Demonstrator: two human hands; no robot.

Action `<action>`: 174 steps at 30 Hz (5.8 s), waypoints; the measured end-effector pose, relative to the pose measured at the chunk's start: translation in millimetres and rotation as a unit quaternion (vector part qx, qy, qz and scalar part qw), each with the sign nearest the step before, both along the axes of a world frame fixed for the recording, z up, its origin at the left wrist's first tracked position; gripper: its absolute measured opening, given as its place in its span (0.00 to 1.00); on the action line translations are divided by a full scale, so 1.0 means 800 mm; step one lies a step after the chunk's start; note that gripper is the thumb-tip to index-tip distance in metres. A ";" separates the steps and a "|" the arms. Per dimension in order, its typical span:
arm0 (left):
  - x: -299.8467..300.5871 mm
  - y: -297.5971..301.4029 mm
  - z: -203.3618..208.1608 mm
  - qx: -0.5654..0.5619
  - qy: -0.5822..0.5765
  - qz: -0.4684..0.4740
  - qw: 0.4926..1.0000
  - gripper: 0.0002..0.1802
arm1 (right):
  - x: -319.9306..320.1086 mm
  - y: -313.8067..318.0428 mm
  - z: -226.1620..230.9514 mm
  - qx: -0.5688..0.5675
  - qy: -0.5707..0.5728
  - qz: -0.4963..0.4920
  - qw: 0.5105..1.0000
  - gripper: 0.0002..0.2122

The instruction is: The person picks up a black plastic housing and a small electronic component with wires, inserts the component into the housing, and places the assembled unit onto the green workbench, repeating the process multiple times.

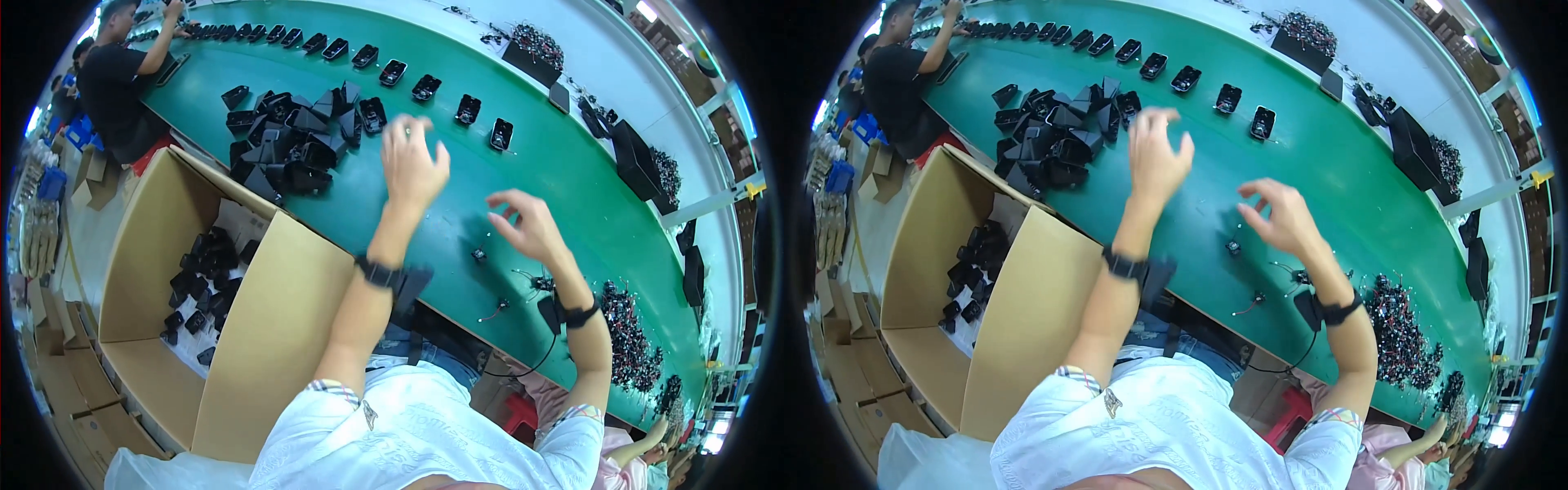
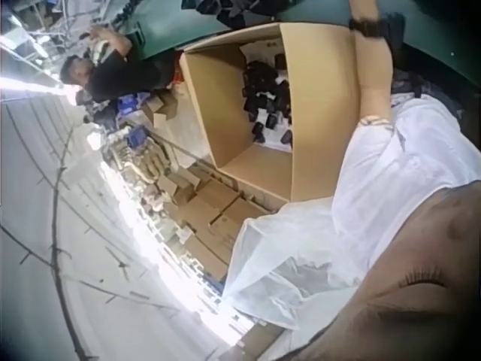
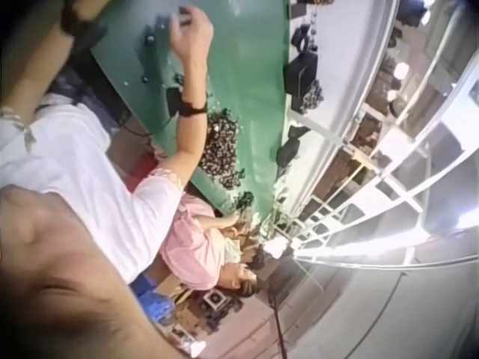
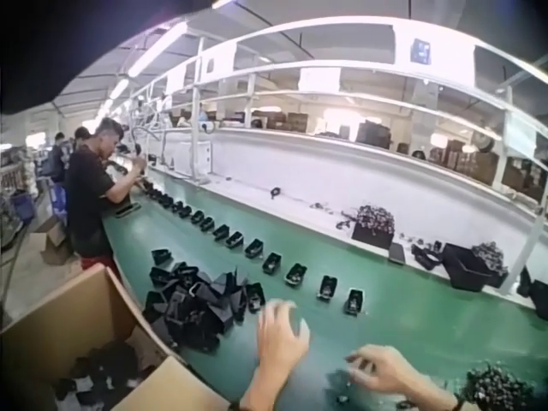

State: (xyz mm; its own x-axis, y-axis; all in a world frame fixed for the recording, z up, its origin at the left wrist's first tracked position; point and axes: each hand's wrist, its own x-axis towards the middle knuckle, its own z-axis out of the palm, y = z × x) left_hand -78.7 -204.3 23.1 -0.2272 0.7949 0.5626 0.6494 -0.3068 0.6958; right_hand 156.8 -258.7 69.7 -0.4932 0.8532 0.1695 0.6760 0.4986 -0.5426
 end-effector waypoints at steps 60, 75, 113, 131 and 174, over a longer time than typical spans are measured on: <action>0.007 -0.175 -0.025 -0.097 -0.113 -0.478 0.866 0.56 | -0.023 -0.167 -0.003 0.092 0.141 -0.014 0.986 0.09; 0.037 -0.189 -0.019 -0.035 -0.146 -0.445 0.883 0.49 | 0.000 -0.177 0.004 -0.074 0.180 -0.043 0.980 0.08; 0.050 -0.162 -0.064 -0.119 -0.147 -0.262 0.947 0.14 | 0.034 0.184 -0.065 0.136 -0.141 -0.252 0.948 0.16; -0.019 -0.061 -0.029 0.028 -0.046 0.002 0.999 0.24 | 0.032 0.027 0.005 0.200 -0.106 -0.023 0.974 0.16; 0.051 -0.177 -0.062 -0.206 -0.268 -0.301 0.892 0.21 | -0.009 -0.224 -0.095 -0.149 0.586 -0.229 0.763 0.11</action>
State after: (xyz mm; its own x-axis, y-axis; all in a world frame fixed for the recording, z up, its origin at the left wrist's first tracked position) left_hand -38.0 -346.0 -26.2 0.1616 0.9779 0.1325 -0.0054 -0.1334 0.9911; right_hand 149.7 -437.7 -6.1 0.2089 0.9774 0.0315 -0.2928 0.0932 -0.9516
